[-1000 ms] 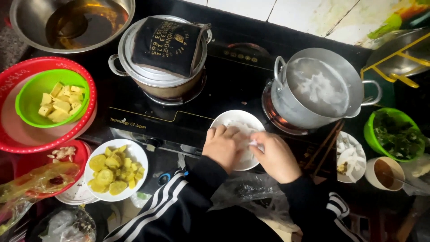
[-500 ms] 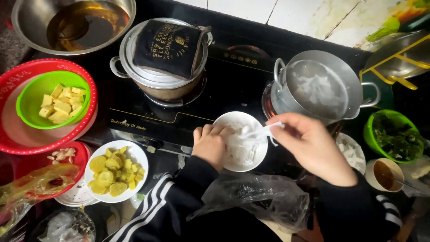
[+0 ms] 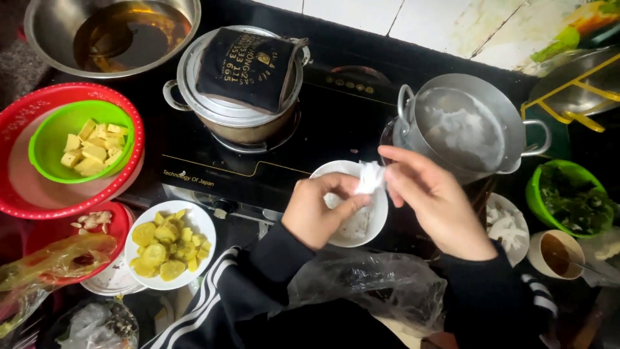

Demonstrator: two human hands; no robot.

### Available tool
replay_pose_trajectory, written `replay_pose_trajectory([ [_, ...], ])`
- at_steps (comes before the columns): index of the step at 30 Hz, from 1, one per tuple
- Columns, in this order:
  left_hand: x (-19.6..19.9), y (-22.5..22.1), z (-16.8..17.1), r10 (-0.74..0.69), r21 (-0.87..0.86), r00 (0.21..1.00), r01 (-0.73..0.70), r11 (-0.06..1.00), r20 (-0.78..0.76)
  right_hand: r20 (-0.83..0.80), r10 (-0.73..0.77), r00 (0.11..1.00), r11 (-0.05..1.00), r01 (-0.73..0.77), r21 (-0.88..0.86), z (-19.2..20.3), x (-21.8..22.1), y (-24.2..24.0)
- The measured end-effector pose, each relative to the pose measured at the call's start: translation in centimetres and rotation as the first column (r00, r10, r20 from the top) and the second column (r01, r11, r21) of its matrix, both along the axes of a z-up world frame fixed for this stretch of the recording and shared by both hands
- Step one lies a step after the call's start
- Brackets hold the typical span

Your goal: Preparing a bowl of noodles by tearing noodle sheets into a bowl and then ladling hot broth and meat from a pot on the stove.

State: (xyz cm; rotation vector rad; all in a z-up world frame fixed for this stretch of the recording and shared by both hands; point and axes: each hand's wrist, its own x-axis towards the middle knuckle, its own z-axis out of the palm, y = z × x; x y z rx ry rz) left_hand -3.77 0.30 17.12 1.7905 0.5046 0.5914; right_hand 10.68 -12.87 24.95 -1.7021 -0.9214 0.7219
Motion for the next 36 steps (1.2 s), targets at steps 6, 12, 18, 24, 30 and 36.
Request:
replay_pose_trajectory([
  [6, 0.7, 0.2, -2.7, 0.071, -0.361, 0.997, -0.071, 0.93, -0.014, -0.106, -0.097, 0.99, 0.993, 0.09, -0.071, -2.7, -2.7, 0.7],
  [12, 0.5, 0.6, -2.7, 0.072, -0.374, 0.995, -0.091, 0.923, -0.065, -0.086, -0.255, 0.963, 0.96, 0.242, -0.138, -5.0, -2.6, 0.6],
  [18, -1.4, 2.6, -0.1, 0.197, -0.407, 0.978, -0.153, 0.9, 0.068, -0.009, -0.356, 0.934, 0.918, 0.348, -0.192, -9.8, 0.2, -1.0],
  [24, -1.1, 2.1, 0.9, 0.211, -0.388, 0.968, -0.143, 0.91, 0.139, -0.004, -0.392, 0.92, 0.894, 0.38, -0.24, -9.6, -0.6, -0.9],
  [30, 0.6, -0.5, -3.7, 0.05, -0.372, 0.999, -0.047, 0.927, -0.003, -0.093, -0.373, 0.923, 0.917, 0.352, -0.185, -6.1, -3.1, 0.3],
  [36, 0.5, -0.8, -3.5, 0.07, -0.361, 0.994, -0.094, 0.928, -0.08, -0.024, -0.346, 0.938, 0.929, 0.339, -0.15, -5.2, -3.7, 0.2],
])
